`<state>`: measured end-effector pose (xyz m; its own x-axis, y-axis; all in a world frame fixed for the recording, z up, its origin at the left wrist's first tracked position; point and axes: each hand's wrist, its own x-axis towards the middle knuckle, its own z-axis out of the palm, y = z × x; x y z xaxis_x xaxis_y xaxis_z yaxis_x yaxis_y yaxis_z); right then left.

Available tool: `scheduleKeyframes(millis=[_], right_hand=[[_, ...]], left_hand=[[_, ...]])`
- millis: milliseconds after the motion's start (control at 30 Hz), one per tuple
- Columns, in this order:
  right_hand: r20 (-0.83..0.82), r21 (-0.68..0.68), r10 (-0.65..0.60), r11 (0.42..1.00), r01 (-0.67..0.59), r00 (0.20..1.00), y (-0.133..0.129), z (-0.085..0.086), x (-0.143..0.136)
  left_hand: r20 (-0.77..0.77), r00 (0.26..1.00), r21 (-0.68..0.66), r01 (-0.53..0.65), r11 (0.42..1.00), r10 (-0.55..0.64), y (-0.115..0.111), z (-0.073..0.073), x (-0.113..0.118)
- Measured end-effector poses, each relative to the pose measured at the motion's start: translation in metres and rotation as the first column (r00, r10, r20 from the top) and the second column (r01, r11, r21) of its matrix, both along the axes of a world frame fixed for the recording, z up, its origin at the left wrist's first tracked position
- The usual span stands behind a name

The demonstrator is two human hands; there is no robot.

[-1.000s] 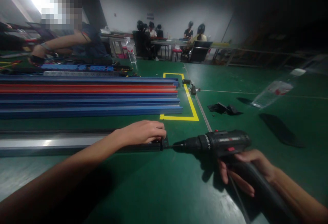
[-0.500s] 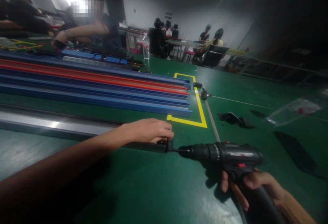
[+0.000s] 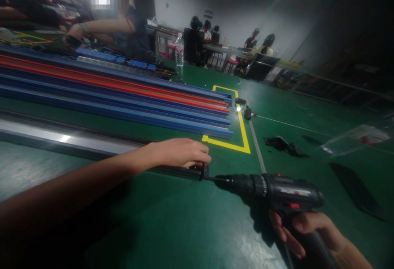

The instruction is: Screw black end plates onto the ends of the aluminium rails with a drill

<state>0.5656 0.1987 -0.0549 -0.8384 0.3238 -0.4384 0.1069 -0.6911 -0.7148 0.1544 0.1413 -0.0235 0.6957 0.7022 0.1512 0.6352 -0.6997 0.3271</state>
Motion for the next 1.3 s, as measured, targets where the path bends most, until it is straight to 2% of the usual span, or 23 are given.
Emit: scheduleKeyframes(millis=[300, 867, 1033, 1300], right_hand=[[-0.018, -0.039, 0.021, 0.999, -0.022, 1.0, 0.004, 0.0009, 0.0051], [0.06, 0.04, -0.015, 0.999, 0.013, 0.998, -0.0007, 0.0031, 0.0044], [-0.028, 0.019, -0.001, 1.0, 0.001, 1.0, -0.0019, 0.0008, 0.0035], [-0.102, 0.003, 0.011, 1.0, -0.01, 0.995, -0.0014, -0.0033, 0.0049]], left_hand=[[0.061, 0.998, -0.027, -0.01, 1.0, 0.011, 0.0011, -0.0014, 0.0002], [-0.014, 1.0, -0.001, 0.006, 1.0, -0.006, 0.001, 0.0006, 0.0007], [-0.028, 1.0, -0.017, -0.001, 1.0, 0.0, 0.0016, -0.0002, -0.0001], [-0.037, 0.999, 0.027, 0.015, 1.0, -0.014, 0.0025, -0.002, 0.0]])
